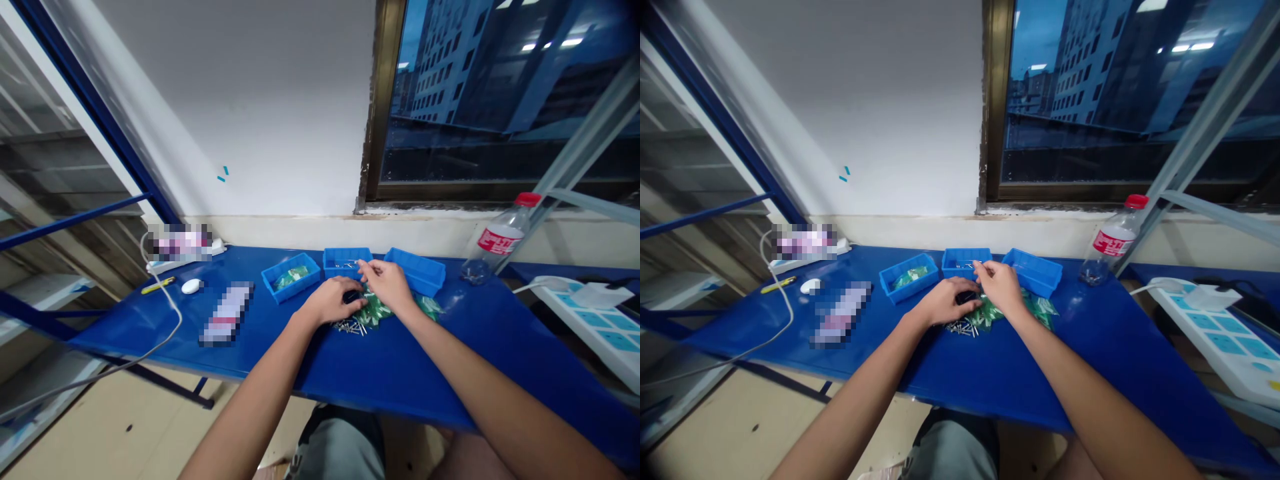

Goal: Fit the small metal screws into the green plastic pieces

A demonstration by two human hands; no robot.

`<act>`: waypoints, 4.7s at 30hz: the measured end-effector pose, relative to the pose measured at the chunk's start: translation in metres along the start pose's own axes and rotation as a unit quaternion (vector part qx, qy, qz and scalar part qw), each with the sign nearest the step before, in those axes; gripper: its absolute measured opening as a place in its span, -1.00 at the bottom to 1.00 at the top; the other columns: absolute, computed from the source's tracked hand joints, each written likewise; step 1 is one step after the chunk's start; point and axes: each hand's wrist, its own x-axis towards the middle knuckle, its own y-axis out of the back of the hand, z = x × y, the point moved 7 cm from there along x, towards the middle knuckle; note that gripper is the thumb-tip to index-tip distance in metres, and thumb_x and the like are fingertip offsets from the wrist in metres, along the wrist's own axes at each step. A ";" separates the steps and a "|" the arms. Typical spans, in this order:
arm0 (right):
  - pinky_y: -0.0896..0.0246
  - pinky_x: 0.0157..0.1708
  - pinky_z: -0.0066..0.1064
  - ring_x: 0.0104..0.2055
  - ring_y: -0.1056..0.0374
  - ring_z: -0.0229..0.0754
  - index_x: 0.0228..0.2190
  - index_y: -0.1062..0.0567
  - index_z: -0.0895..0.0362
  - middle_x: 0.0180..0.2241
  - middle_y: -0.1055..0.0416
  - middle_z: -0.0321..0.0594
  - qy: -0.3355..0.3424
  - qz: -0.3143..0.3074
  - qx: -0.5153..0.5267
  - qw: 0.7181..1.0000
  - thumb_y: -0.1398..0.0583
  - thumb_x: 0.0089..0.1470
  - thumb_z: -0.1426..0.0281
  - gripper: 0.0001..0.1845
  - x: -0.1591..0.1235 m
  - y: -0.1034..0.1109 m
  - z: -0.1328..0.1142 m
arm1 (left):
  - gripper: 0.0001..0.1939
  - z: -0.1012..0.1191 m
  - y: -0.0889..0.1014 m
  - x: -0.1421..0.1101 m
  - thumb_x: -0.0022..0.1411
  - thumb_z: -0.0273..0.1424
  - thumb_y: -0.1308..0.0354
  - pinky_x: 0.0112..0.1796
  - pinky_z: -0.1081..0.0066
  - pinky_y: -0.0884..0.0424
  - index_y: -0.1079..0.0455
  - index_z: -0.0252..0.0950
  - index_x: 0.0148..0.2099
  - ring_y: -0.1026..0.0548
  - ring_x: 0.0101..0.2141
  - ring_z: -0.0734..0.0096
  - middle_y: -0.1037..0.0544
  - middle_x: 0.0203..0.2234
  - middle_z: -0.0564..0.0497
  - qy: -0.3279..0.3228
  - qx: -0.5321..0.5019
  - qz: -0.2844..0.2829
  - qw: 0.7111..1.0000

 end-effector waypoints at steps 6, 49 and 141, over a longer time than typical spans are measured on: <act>-0.29 -0.44 -0.35 -0.47 -0.50 -0.09 -0.45 -0.61 0.05 -0.47 -0.61 -0.21 0.045 -0.006 -0.045 0.998 -0.16 0.29 -0.03 -0.50 -0.013 0.004 -0.012 | -0.68 -0.008 -0.007 0.001 0.31 -0.36 -0.25 0.14 0.22 -0.45 -0.59 -0.24 0.09 -0.61 0.03 0.12 -0.65 0.03 -0.14 -0.007 0.025 -0.016 1.000; -0.40 -0.35 -0.35 -0.29 -0.51 -0.13 -0.21 -0.56 0.05 -0.26 -0.59 -0.19 0.135 -0.033 -0.064 0.988 -0.23 0.18 0.37 -0.87 -0.018 -0.001 -0.026 | -0.74 -0.041 0.025 -0.002 0.20 -0.44 -0.34 0.01 0.23 -0.57 -0.58 -0.36 -0.05 -0.65 -0.14 0.27 -0.69 -0.16 -0.15 0.144 -0.323 0.230 0.906; -0.30 -0.35 -0.36 -0.34 -0.43 -0.14 -0.32 -0.52 0.07 -0.35 -0.53 -0.24 0.071 -0.063 0.014 0.995 -0.18 0.23 0.25 -0.81 -0.017 -0.001 -0.022 | -0.45 -0.026 0.026 -0.001 0.27 -0.37 -0.35 -0.03 0.25 -0.57 -0.37 -0.32 0.26 -0.67 -0.17 0.28 -0.68 -0.21 -0.11 0.106 -0.339 0.199 0.913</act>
